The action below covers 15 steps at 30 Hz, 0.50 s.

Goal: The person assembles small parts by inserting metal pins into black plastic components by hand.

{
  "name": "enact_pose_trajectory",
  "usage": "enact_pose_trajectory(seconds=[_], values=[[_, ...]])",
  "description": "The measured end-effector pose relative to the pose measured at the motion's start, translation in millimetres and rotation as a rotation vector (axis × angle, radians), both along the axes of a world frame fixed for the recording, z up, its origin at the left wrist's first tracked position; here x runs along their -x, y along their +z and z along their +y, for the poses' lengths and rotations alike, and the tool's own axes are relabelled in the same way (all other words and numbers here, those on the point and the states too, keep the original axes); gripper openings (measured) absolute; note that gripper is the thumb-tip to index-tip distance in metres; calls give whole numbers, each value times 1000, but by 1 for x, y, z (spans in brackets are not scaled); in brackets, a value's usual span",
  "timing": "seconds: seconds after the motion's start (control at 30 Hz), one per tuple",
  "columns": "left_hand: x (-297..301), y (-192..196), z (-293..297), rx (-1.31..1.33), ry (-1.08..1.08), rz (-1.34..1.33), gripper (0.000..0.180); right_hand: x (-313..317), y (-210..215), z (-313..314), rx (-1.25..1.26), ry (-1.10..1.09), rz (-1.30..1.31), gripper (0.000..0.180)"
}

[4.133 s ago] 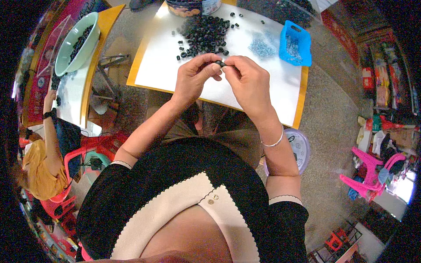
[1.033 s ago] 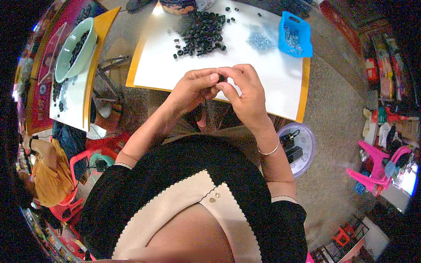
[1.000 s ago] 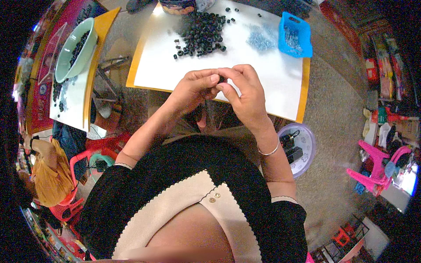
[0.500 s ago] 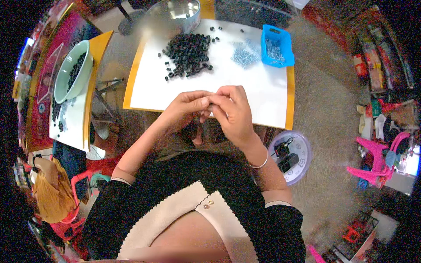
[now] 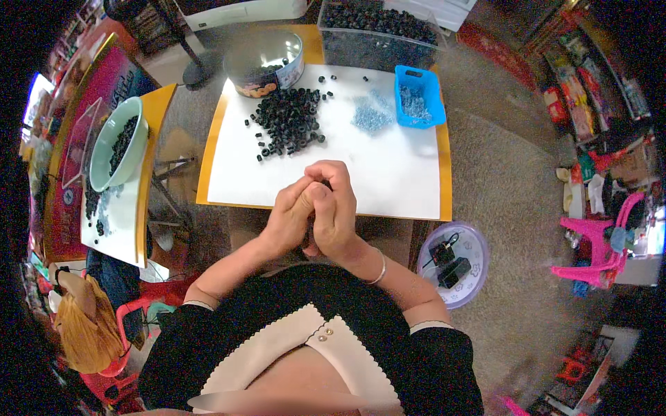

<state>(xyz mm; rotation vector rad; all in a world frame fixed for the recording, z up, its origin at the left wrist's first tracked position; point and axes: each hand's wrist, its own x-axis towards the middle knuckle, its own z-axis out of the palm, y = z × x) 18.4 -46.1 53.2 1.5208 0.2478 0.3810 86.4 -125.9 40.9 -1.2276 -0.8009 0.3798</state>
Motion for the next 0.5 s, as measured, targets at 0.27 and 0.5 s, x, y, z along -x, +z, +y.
enact_pose_trajectory(seconds=[0.27, 0.5], values=[[-6, 1, 9, 126, 22, 33, 24, -8, 13, 11, 6, -113, -156, 22], [-10, -24, 41, 873, -224, -86, 34, -43, 20, 6, 216, 3, -494, 22]])
